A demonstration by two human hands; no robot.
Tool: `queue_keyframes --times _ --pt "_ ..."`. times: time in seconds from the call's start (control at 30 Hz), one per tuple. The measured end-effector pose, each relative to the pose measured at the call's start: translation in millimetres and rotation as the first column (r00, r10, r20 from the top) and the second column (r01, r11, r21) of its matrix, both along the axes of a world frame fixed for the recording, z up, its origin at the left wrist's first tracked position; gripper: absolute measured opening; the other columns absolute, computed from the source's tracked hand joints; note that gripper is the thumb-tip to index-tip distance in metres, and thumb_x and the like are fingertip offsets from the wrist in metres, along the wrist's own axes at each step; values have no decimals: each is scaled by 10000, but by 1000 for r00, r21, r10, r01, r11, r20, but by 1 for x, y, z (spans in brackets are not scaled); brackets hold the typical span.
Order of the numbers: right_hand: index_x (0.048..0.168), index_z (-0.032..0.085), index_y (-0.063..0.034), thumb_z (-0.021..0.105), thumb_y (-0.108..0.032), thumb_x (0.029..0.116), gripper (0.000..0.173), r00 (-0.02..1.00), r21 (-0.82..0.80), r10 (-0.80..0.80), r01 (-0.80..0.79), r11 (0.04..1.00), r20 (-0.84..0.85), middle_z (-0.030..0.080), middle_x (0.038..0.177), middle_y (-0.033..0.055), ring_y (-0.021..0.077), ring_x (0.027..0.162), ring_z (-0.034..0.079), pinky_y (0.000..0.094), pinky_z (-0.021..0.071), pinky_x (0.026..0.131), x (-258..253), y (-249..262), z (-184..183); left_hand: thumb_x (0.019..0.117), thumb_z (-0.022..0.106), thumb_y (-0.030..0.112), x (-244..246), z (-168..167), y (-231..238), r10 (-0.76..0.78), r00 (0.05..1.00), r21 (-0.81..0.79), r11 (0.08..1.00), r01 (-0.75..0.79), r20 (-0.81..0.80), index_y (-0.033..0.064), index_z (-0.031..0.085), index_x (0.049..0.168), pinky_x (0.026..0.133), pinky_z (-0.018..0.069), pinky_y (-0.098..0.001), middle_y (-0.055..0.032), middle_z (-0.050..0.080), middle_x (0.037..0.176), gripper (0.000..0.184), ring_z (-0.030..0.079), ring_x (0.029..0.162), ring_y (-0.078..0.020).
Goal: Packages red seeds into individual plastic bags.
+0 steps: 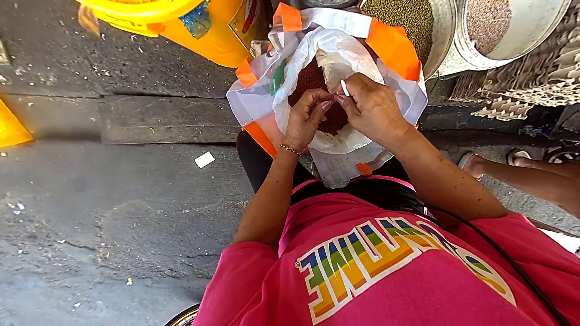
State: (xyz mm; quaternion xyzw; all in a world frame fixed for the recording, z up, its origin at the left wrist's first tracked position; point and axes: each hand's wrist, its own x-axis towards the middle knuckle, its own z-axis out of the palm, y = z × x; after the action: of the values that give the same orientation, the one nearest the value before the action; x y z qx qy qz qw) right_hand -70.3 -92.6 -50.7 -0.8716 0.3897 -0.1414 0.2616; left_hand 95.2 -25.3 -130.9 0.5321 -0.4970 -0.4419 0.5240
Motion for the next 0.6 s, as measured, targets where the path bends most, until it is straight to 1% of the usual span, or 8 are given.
queue_keyframes --times 0.1,0.17,0.27,0.37,0.43,0.5,0.57,0.6 --pt "1044 670 23 505 -147 1069 239 1000 -137 2 0 991 12 666 942 198 343 835 681 469 537 674 -4 8 30 1073 482 128 9 -1 0 58 996 -14 998 -57 62 -17 647 1277 698 524 -211 -133 628 1332 300 637 886 -68" --pt "1048 687 15 520 -135 1068 226 1000 -232 -2 8 973 28 672 931 200 335 817 676 442 526 653 -5 13 45 1078 448 116 13 -3 0 87 994 13 996 -88 59 -10 625 1327 679 512 -204 -145 584 1408 330 628 875 -62" --pt "1026 683 21 497 -120 1061 236 997 -237 41 -55 970 -65 668 922 207 370 806 683 486 524 625 -9 12 43 1097 389 131 13 1 -2 105 994 98 990 -106 20 13 609 1354 668 500 -202 -94 628 1321 358 594 767 -27" --pt "1027 690 17 523 -130 1063 226 999 -272 22 -35 962 -49 684 928 209 359 805 688 477 527 633 -16 17 57 1107 349 163 10 5 -7 64 998 122 991 -61 -22 -5 594 1344 743 525 -232 -101 665 1274 380 639 845 -53" --pt "1038 698 9 539 -138 1065 218 1000 -308 -14 9 951 -15 693 940 201 344 837 689 455 535 669 -18 22 55 1107 350 154 7 8 -5 52 998 122 991 -47 -35 -2 597 1331 654 488 -214 -73 707 1180 368 603 744 -33" --pt "1030 686 30 513 -115 1049 226 994 -259 -14 -15 966 -110 690 932 223 401 827 699 531 533 643 -20 22 45 1109 361 155 4 10 -5 38 998 134 990 -31 -48 15 614 1311 599 444 -199 -46 726 1126 353 565 690 -12" --pt "1025 677 23 502 -140 1059 241 993 -228 -17 -10 974 -116 681 916 214 391 811 691 528 521 637 -23 23 53 1107 370 167 5 14 -8 -22 999 137 990 27 -41 14 619 1317 733 487 -207 -55 722 1181 360 633 861 -10" --pt "1031 684 23 515 -154 1066 247 997 -222 -24 6 975 -77 683 920 214 376 812 690 513 530 651 -23 24 61 1105 375 183 5 17 -7 -63 997 148 987 68 -39 13 617 1330 752 494 -202 -55 714 1203 371 634 885 1"
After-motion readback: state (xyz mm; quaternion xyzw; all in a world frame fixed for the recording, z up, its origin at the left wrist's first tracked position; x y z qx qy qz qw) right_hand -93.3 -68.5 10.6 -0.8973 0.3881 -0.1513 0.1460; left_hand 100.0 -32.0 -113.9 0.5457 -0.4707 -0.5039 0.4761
